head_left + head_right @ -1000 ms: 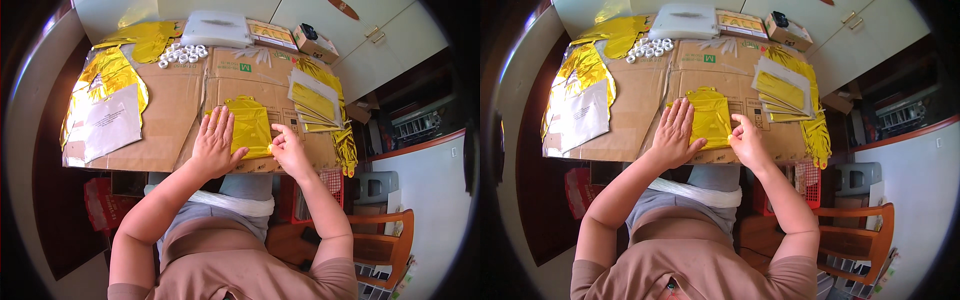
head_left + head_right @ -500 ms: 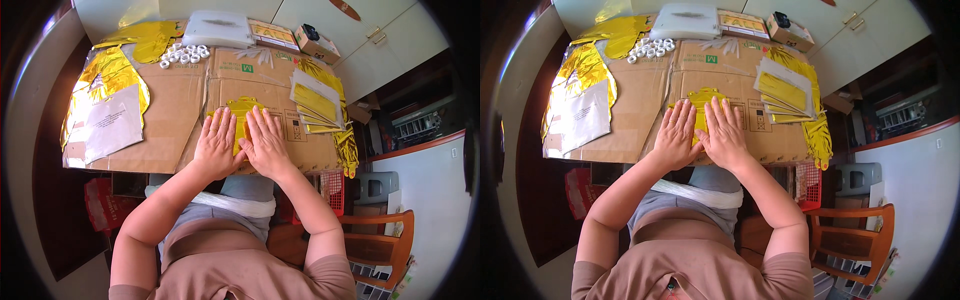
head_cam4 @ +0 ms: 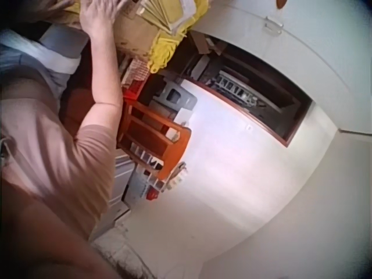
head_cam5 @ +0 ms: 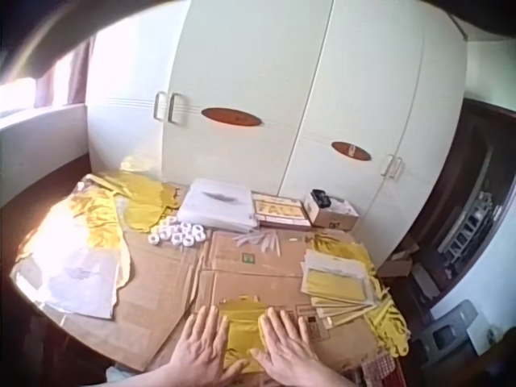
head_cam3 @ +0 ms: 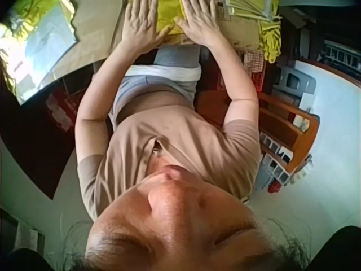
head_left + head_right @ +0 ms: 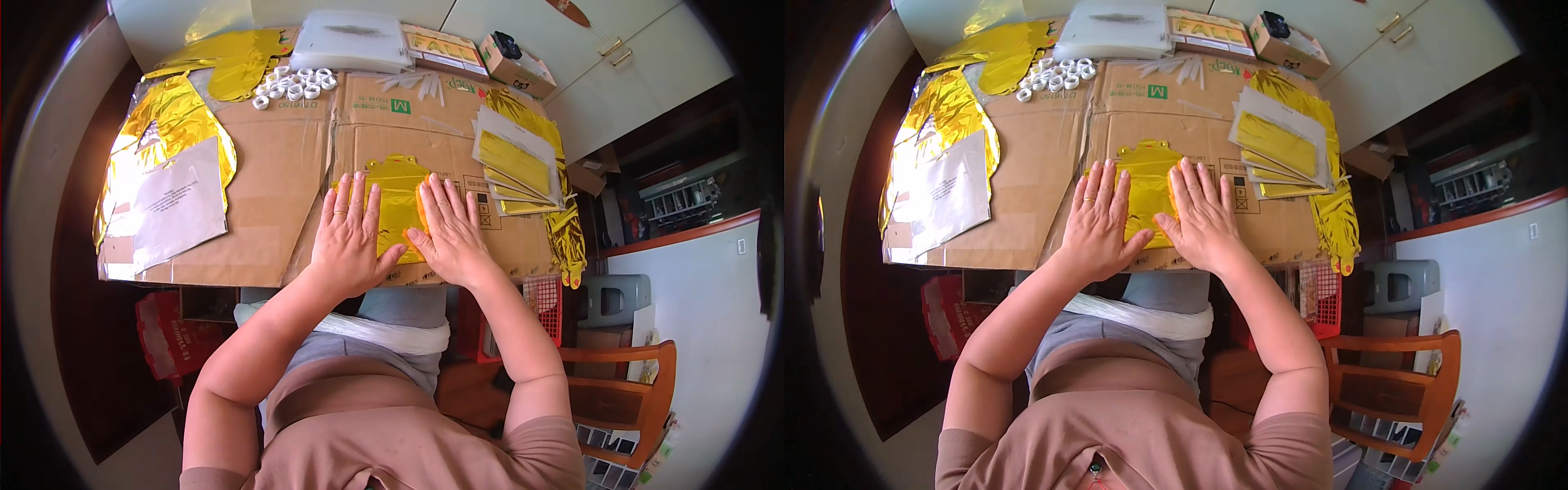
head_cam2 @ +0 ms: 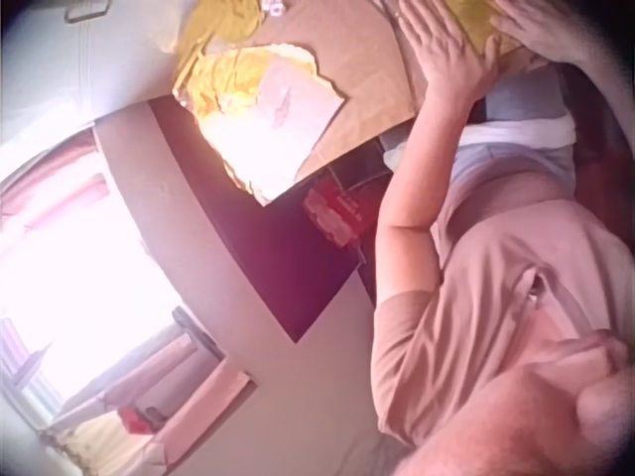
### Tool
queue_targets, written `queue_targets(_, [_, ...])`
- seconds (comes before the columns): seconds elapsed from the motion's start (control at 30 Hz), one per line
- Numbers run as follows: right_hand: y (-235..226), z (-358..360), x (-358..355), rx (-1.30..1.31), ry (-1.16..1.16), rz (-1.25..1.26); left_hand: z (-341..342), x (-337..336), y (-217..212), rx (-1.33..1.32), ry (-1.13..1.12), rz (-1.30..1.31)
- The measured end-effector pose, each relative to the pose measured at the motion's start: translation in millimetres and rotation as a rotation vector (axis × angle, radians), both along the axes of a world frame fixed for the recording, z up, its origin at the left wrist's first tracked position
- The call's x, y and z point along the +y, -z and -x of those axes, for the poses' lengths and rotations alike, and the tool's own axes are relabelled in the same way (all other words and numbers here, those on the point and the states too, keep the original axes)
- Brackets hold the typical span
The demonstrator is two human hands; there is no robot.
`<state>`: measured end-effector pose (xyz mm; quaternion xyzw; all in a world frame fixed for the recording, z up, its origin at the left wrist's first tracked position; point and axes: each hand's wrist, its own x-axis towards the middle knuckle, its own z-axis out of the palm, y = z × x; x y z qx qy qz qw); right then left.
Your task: Folding deflated gold foil balloons and inserting them into clear plastic sleeves with cardboard backing inserts.
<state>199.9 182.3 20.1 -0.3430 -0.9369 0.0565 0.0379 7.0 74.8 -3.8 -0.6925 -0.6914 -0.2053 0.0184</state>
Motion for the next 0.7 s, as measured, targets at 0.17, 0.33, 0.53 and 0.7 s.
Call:
queue_targets(0.17, [-11.5,-15.4,8.6,-0.058,-0.005,0.028,-0.9,1.1,-4.1,0.005,-0.014,0.026])
queue_targets(0.33, [-31.4,-48.3,10.0,-0.034,0.051,0.044,-0.3,-1.0,-5.7,0.025,-0.022,0.041])
queue_targets(0.53, [-32.0,-42.2,-49.3,0.061,-0.042,0.030,-0.8,-1.6,-4.3,0.033,-0.023,0.034])
queue_targets(0.7, [-10.3,-51.8,-81.5,0.021,-0.010,-0.029,-1.0,-0.3,-2.1,0.035,-0.014,0.020])
